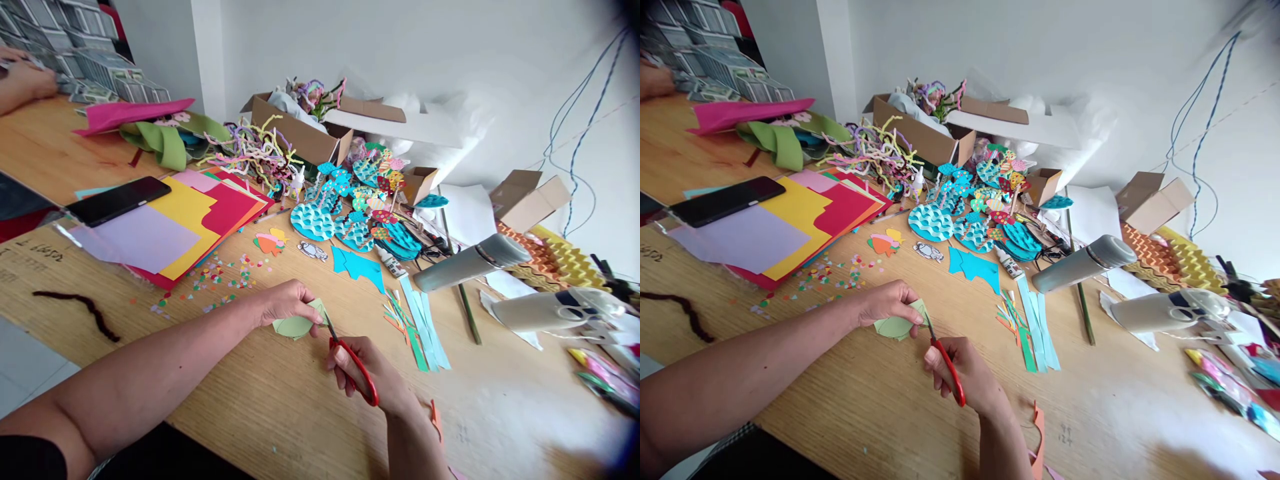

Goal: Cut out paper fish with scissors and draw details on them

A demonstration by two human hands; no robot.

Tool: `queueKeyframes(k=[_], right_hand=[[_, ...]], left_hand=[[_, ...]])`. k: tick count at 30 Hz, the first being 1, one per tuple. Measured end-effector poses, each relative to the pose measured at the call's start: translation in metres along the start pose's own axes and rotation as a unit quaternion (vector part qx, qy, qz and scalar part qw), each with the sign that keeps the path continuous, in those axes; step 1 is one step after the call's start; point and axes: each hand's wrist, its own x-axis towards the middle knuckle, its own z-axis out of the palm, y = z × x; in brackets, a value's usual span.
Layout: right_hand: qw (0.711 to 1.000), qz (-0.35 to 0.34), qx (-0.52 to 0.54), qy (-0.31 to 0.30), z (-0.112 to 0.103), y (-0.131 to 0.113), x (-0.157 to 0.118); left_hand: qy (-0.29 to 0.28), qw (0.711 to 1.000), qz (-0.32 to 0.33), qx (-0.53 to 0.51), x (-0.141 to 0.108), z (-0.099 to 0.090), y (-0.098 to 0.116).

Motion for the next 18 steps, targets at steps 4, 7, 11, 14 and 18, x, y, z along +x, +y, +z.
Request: queueKeyframes(k=[4,7,11,14,18], right_hand=[[1.0,0.007,-0.003,0.003,0.0001,-0.0009,-0.0005],[1.0,0.008,0.0,0.007,0.0004,-0.0008,-0.0005],[1.0,0.007,0.003,0.014,0.0006,0.0008,-0.0004],[1.0,0.008,0.003,0.013,0.0007,0.0009,-0.0012],[1.0,0.007,0.003,0.003,-0.0002,0.0,-0.0012]], left_hand=[[-0.003,1.0,-0.003,-0.005,0.0,-0.0006,-0.0001],[-0.008,1.0,-0.005,-0.012,0.0007,-0.0017,-0.0009],[-0.011,1.0,-0.011,-0.024,0.0011,-0.003,-0.0009],[-0.003,1.0,-0.011,-0.027,0.0005,-0.0032,0.0003],[-0.009,1.0,-0.009,-0.021,-0.0004,-0.0035,0.0014]])
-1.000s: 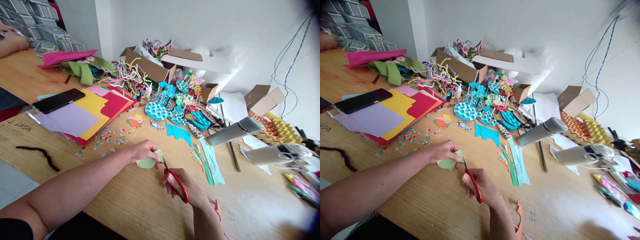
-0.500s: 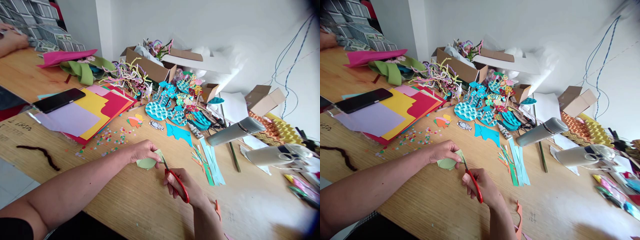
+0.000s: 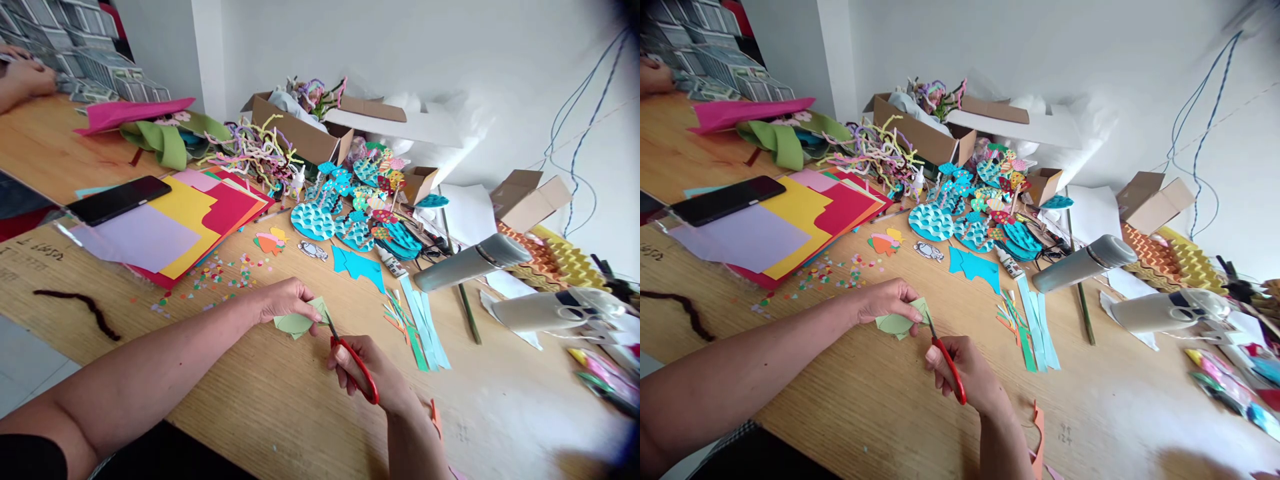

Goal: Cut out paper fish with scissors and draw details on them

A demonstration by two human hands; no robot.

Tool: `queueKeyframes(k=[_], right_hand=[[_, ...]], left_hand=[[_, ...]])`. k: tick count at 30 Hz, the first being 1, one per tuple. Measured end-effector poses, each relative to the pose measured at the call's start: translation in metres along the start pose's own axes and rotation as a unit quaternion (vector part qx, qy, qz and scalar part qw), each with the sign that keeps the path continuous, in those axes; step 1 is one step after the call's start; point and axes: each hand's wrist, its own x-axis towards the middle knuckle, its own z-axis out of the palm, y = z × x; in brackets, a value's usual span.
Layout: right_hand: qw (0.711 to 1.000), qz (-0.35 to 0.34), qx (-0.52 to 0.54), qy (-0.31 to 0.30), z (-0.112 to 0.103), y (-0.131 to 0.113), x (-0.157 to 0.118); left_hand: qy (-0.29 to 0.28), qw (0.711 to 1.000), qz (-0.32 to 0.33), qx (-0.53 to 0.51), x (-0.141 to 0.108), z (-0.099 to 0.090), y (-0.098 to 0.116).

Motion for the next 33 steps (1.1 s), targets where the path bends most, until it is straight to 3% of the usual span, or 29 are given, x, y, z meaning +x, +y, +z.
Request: queueKeyframes(k=[20,24,29,33], right_hand=[[1.0,0.008,-0.005,-0.003,-0.001,0.001,0.0],[0.999,0.003,0.027,0.04,0.0,0.001,0.001],[0.987,-0.016,0.118,0.111,0.002,0.007,0.006],[0.965,-0.037,0.205,0.16,0.007,0.01,0.012]], left_hand=[[-0.011,1.0,-0.004,0.02,-0.002,-0.003,0.0],[-0.008,1.0,0.002,-0.005,-0.002,-0.004,0.003],[-0.051,0.992,0.007,-0.112,0.0,-0.009,0.0],[-0.067,0.972,0.09,-0.209,0.002,-0.006,-0.004]])
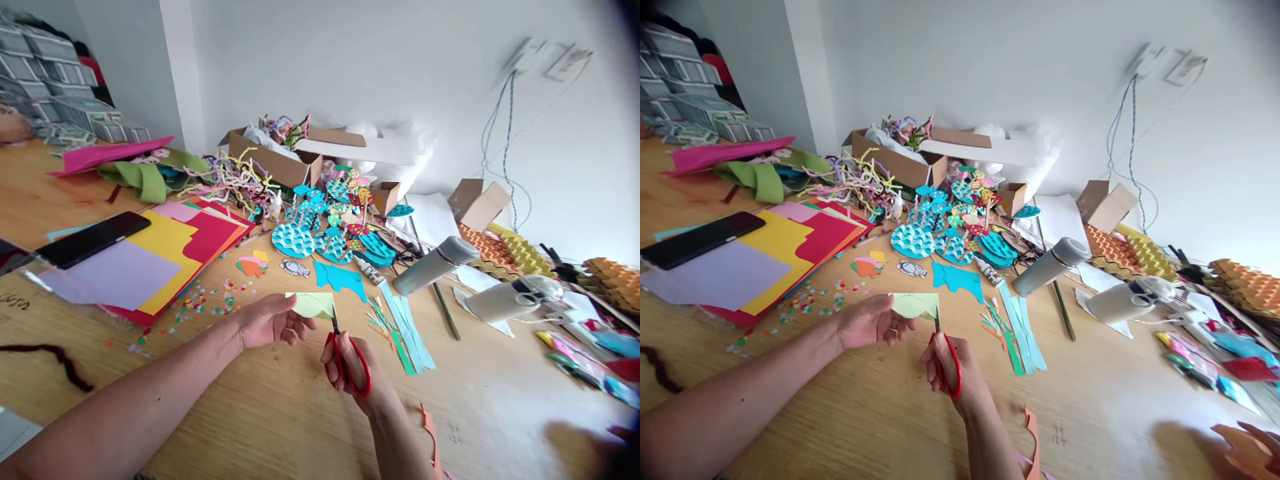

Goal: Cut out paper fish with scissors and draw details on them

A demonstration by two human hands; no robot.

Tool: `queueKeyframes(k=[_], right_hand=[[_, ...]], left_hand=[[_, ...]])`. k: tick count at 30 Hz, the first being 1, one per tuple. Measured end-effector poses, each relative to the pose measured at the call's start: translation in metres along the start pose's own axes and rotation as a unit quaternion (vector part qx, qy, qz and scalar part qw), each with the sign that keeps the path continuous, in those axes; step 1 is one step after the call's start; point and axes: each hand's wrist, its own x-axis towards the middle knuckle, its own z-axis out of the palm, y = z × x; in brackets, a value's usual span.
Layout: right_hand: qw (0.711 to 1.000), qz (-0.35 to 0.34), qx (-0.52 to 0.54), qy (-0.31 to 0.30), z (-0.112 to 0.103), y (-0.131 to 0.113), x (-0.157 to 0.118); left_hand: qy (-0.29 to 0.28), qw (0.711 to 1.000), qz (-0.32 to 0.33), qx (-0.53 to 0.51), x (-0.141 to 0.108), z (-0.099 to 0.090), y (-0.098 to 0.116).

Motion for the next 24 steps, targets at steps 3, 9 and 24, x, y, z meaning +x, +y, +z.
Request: queueKeyframes(k=[3,9,24], right_hand=[[0.999,0.003,0.035,0.02,0.008,0.002,0.002],[0.999,-0.006,0.037,0.033,0.023,0.005,0.001],[0.996,0.0,-0.085,0.026,0.032,0.006,0.002]], left_hand=[[-0.009,0.999,0.026,-0.021,0.002,0.007,-0.008],[0.1,0.993,0.068,-0.001,0.008,0.022,-0.028],[0.232,0.963,0.107,0.088,0.012,0.028,-0.038]])
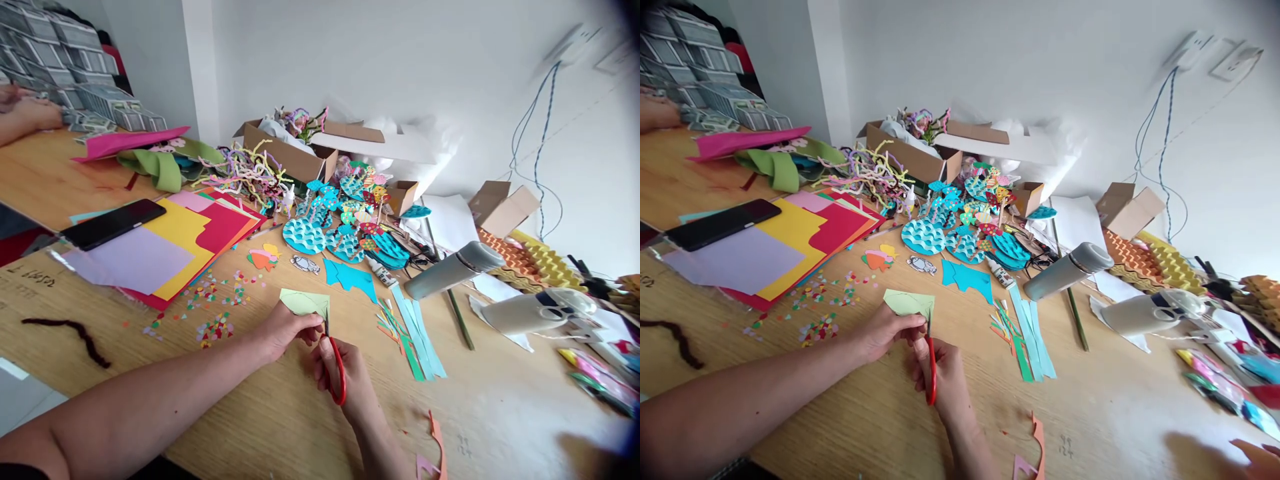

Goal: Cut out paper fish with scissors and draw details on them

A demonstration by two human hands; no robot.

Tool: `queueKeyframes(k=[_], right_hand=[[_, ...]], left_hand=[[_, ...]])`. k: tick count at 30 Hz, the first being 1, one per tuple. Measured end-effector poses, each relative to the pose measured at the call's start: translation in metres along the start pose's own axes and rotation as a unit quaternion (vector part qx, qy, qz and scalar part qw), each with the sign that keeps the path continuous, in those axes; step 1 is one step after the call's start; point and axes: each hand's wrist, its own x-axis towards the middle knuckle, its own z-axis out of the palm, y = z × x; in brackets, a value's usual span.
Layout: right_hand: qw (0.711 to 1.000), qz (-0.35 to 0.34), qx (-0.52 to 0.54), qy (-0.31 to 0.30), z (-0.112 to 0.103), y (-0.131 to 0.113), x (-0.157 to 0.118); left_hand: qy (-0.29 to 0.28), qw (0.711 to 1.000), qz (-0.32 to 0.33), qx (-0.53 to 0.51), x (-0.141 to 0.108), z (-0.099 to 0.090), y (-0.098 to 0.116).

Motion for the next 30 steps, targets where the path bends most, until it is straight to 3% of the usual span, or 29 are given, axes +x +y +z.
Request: queueKeyframes(k=[10,30], right_hand=[[1.0,-0.001,-0.019,-0.004,-0.0006,0.002,-0.0003],[0.999,-0.012,-0.029,-0.03,-0.0063,0.0018,0.0]], left_hand=[[0.006,1.0,-0.004,0.005,-0.0001,-0.0008,0.0027],[-0.036,0.998,0.013,0.042,0.0018,-0.0049,0.0022]])
